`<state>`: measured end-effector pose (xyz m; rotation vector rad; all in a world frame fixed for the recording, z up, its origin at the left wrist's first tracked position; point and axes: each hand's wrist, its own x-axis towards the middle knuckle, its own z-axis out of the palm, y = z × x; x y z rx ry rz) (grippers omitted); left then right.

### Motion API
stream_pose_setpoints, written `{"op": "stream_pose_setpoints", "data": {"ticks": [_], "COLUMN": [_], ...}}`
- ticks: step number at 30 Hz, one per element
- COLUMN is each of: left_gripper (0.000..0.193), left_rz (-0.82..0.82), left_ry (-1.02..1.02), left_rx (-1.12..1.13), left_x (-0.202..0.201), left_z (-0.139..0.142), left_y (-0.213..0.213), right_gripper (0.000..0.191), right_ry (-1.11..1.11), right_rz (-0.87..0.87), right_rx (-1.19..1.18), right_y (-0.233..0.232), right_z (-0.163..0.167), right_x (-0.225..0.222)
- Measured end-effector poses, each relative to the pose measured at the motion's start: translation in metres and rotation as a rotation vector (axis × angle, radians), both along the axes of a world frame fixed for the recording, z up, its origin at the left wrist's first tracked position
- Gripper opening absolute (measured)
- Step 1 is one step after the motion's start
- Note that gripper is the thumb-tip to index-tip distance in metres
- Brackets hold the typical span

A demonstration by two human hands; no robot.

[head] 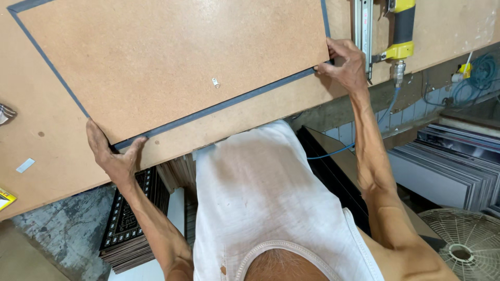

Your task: The person assembles picture frames by placing a backing board, using a pneumatic nail gun to secure the frame edges, and wiping the glass with a cloth. The process is repeated for multiple frames.

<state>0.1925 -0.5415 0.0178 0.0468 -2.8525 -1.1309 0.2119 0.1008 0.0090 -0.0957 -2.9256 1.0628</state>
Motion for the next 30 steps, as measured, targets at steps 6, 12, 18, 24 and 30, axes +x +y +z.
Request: {"op": "stream_pose_setpoints", "data": {"ticks": [6, 12, 18, 24, 30], "left_gripper": [0.100, 0.098, 0.102, 0.091, 0.067], "left_rz": [0.049, 0.112, 0.078, 0.117, -0.246], "left_ry": [0.032, -0.009, -0.010, -0.126, 0.298], "left_rx": [0.103, 0.144, 0.081, 0.264, -0.144], "left_x": [0.002, 0.007, 0.002, -0.057, -0.205], "left_z": [-0.019, -0.026, -0.013, 0.017, 0.020], "left_y": [-0.009, -0.013, -0.008, -0.018, 0.001], "right_gripper": [0.061, 0.060, 0.067, 0.073, 0.068], "right_ry": [0.022, 0.021, -0.002, -0.235, -0.143], "right_rz": [-0.021, -0.024, 0.010, -0.030, 0.108], "right_rx": [-0.029, -0.057, -0.024, -0.098, 0.344], "right_y": [0.008, 0.008, -0.006, -0.023, -0.041], "right_z": [-0.007, -0.007, 0.016, 0.060, 0.058], "right_x": [-0.006, -0.007, -0.011, -0.083, -0.238]}}
